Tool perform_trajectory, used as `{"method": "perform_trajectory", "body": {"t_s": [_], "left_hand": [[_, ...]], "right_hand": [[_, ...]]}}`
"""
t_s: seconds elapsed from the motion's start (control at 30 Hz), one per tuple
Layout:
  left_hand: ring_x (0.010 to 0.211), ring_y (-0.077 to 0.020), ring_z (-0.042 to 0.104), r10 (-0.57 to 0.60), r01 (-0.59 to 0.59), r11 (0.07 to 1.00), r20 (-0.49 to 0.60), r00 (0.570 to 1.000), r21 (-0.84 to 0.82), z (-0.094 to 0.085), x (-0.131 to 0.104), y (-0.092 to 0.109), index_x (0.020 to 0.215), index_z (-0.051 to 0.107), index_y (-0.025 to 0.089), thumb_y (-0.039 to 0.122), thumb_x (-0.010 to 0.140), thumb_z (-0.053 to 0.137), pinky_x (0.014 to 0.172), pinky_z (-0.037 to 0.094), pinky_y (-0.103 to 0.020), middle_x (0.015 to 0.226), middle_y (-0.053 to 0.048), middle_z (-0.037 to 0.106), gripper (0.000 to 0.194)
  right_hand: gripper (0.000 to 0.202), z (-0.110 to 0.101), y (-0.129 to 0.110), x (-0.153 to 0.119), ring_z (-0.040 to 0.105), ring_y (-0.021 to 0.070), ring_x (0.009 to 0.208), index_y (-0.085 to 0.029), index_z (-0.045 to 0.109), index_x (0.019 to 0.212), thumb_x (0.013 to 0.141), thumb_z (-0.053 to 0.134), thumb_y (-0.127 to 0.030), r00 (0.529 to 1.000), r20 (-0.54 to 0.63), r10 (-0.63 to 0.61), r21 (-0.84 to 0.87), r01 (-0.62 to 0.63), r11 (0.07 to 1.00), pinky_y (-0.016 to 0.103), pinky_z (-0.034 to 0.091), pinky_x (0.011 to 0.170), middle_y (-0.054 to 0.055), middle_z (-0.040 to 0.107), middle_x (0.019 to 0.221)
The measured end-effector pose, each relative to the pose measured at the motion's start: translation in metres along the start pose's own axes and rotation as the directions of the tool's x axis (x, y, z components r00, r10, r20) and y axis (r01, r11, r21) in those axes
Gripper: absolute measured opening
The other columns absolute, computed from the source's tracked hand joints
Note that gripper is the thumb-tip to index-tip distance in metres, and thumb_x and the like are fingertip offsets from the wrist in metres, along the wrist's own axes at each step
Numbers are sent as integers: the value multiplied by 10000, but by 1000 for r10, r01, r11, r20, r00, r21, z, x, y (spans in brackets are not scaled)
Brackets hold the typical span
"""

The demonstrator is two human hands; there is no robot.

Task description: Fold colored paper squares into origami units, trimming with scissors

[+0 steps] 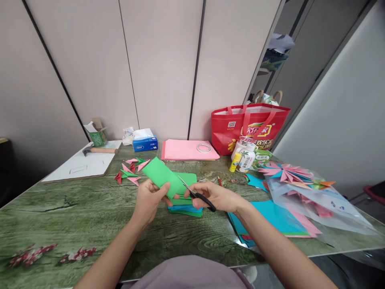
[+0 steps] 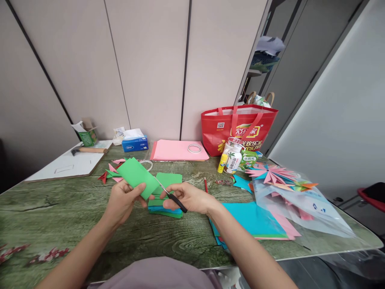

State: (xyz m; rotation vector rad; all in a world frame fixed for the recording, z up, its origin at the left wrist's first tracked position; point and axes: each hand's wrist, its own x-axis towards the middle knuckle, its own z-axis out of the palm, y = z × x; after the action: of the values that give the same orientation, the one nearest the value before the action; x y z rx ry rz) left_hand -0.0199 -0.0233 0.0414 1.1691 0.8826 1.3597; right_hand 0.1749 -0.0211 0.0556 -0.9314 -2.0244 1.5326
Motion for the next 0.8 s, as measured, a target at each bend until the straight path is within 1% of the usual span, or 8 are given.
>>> {"method": "perform_trajectory", "body": {"t_s": [0.3, 0.57, 0.8], "left_hand": [[483, -209, 621, -11, 11, 1000, -4, 1000, 8, 0, -1, 1, 689, 544, 118, 275, 604, 682, 333, 456, -249, 550, -34, 638, 226], [476, -202, 618, -4, 4, 1000, -8, 1000, 3, 0, -1, 0, 696, 551, 115, 274, 607, 680, 330, 457, -246, 565, -35, 643, 223], [469, -203, 619, -19, 19, 1000, -21, 1000, -10, 0, -1, 1, 683, 562, 118, 288, 579, 696, 328, 455, -245, 557, -32, 645, 240]], "right_hand": [[455, 0, 0, 0, 303, 64, 538, -134, 543, 927, 673, 582, -509, 1000, 0, 1, -2, -1, 1000, 188, 263, 476, -42, 381, 600], [419, 0, 2, 0, 280, 62, 521, -148, 551, 904, 673, 590, -496, 1000, -9, 1, -30, -1, 1000, 188, 242, 471, -55, 348, 570], [444, 1, 1, 1, 347, 69, 515, -145, 561, 909, 671, 577, -519, 1000, -30, 8, -55, -10, 998, 192, 280, 476, -48, 407, 556]]}}
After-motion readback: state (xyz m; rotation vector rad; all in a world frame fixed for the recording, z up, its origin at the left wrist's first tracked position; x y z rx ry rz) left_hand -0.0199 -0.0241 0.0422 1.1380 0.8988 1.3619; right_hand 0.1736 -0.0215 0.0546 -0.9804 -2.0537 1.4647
